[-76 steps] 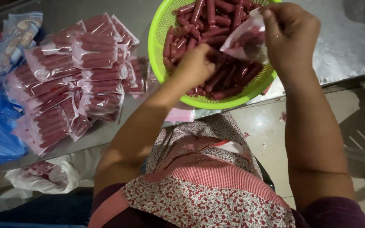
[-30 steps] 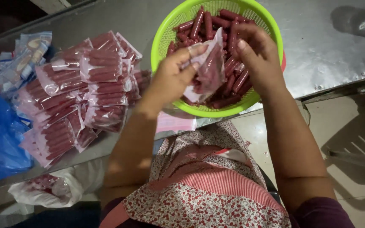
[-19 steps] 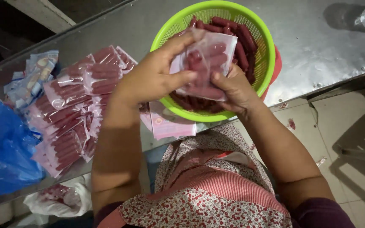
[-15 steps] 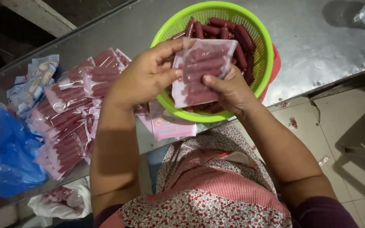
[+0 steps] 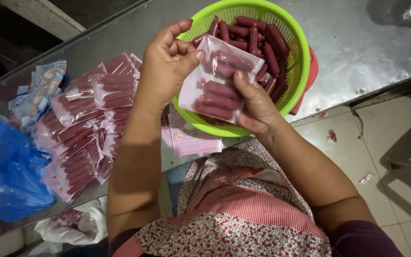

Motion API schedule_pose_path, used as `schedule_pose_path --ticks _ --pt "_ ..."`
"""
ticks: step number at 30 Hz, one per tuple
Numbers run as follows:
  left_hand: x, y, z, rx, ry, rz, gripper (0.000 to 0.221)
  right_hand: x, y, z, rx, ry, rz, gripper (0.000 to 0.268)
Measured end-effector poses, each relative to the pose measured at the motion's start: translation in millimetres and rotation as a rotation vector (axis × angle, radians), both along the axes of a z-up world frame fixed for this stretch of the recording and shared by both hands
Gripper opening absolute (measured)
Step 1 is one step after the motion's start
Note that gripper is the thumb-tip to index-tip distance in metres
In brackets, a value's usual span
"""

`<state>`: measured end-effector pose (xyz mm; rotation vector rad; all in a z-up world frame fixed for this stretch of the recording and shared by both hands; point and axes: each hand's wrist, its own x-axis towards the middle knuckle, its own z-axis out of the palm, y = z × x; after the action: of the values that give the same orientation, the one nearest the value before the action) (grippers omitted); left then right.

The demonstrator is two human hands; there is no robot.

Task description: The person manually places several hot dogs into a plastic wrapper and sets the filled package onto a stack of similar packages on a metal surface.

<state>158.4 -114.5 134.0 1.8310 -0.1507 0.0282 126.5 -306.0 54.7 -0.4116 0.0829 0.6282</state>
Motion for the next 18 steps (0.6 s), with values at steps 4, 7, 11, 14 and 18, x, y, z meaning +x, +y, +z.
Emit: schedule_pose_path --ticks 4,7,11,14,18 --pt "3.0 3.9 -0.6 -0.027 0.087 -0.074 0.062 -1.7 0.6 -6.1 -0.024 -0.041 0.010 0.067" --pt "2.4 0.1 -2.5 0.042 0.109 -0.071 0.029 -4.5 3.5 -3.6 -0.096 -0.047 -0.011 0.056" --pt "-4.5 -1.7 -18.4 0.364 -0.300 0.020 0.009 -5.8 8.3 -5.1 -0.055 0.056 0.012 0.065" --pt "-7.8 -1.1 -23.9 0.344 -0.326 0.090 0.004 -6.2 10.2 -6.6 0.014 -0.020 -0.010 0.060" --pt "-6.0 3.7 -34.1 0.085 -0.214 0.111 0.007 -8.8 13.7 -3.6 0.143 -0.040 0.083 0.078"
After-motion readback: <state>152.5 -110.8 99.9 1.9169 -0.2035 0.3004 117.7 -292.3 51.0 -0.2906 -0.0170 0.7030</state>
